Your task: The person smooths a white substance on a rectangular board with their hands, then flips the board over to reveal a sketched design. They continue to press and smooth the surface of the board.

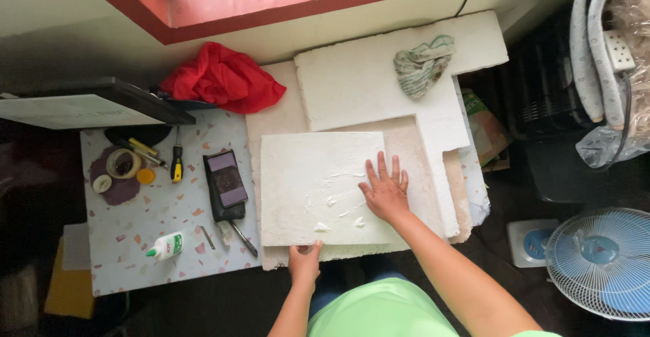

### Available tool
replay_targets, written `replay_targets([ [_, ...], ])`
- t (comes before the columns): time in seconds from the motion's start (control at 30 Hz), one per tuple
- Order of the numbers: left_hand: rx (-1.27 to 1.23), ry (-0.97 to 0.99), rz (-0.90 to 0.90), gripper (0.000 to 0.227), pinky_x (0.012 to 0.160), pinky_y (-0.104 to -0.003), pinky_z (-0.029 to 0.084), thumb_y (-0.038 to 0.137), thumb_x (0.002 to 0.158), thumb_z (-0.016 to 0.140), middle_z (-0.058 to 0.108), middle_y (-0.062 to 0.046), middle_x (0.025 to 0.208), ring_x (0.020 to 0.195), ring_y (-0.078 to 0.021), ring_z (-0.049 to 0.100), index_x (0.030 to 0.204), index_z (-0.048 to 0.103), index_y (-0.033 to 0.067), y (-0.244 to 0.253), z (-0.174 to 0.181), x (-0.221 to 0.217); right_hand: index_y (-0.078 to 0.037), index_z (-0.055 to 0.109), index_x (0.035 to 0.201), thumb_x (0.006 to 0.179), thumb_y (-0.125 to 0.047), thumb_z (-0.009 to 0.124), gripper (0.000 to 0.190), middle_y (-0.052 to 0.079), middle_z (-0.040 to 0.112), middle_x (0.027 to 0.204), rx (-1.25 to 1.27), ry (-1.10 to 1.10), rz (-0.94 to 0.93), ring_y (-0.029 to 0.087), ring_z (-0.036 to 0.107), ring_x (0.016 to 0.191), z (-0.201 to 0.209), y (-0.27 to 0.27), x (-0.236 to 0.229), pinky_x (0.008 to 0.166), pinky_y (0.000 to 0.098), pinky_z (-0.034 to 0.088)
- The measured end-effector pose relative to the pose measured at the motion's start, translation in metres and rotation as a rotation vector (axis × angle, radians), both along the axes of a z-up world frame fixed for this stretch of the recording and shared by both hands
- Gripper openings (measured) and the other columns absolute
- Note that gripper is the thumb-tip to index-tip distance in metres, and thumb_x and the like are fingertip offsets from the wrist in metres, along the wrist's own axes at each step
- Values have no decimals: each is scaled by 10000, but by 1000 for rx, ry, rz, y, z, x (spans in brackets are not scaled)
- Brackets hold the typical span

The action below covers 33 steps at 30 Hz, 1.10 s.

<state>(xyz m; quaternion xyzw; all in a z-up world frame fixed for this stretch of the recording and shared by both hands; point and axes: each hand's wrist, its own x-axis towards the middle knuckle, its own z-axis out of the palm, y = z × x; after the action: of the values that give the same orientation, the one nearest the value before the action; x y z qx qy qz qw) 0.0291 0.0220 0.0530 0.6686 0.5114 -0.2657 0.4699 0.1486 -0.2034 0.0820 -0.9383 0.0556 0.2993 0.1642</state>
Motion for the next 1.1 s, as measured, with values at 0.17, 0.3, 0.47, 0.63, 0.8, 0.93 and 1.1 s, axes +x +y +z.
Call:
replay_targets([
  [0.17,10,-38,-14,502,604,-421,566,416,838,783,655,-20,1258,992,-260,664,1213,591,143,0,-15,-4,-351,41,1665,1039,-569,214,685,-55,-186,1735,-1,40,113,318,-244,1573,18,50,1,1252,562,-111],
  [0.3,30,-71,-46,523,505,-401,542,429,822,794,669,4,1238,887,-253,688,1214,605,139,3,-19,-3,-368,80,1661,1050,-533,243,653,-62,-192,1737,-27,65,213,300,-266,1574,35,68,0,1252,554,-136],
  [0.47,124,-109,-155,560,926,-398,519,487,793,804,730,-23,1223,1115,-280,702,1185,626,129,11,-64,-14,-421,213,1617,1015,-584,209,624,-50,-168,1728,44,59,411,313,-256,1564,38,94,-26,1242,559,-148],
  [0.63,99,-83,-185,536,948,-418,504,476,829,770,719,-16,1269,1154,-284,685,1213,616,134,12,-39,-11,-436,143,1619,1029,-577,119,608,-42,-202,1718,10,163,494,307,-272,1543,78,80,-11,1243,566,-167],
  [0.8,48,-34,-147,523,948,-415,502,466,865,752,678,2,1302,1175,-271,657,1249,597,147,6,-7,-2,-518,201,1594,1014,-607,172,587,-68,-104,1741,-65,-22,439,267,-194,1590,29,35,17,1263,522,-111],
  [0.93,50,5,-157,524,923,-423,517,486,875,741,667,17,1318,1168,-271,658,1269,594,173,5,-6,0,-494,88,1615,1015,-598,84,609,-24,-188,1728,-108,25,365,298,-267,1549,46,25,51,1239,550,-153],
  [1.1,79,-25,-156,521,909,-416,507,490,848,752,678,12,1258,1130,-273,664,1229,594,172,5,-17,-4,-343,296,1613,1032,-582,181,639,12,-89,1747,-77,-144,117,362,-174,1579,25,31,71,1239,583,-58],
])
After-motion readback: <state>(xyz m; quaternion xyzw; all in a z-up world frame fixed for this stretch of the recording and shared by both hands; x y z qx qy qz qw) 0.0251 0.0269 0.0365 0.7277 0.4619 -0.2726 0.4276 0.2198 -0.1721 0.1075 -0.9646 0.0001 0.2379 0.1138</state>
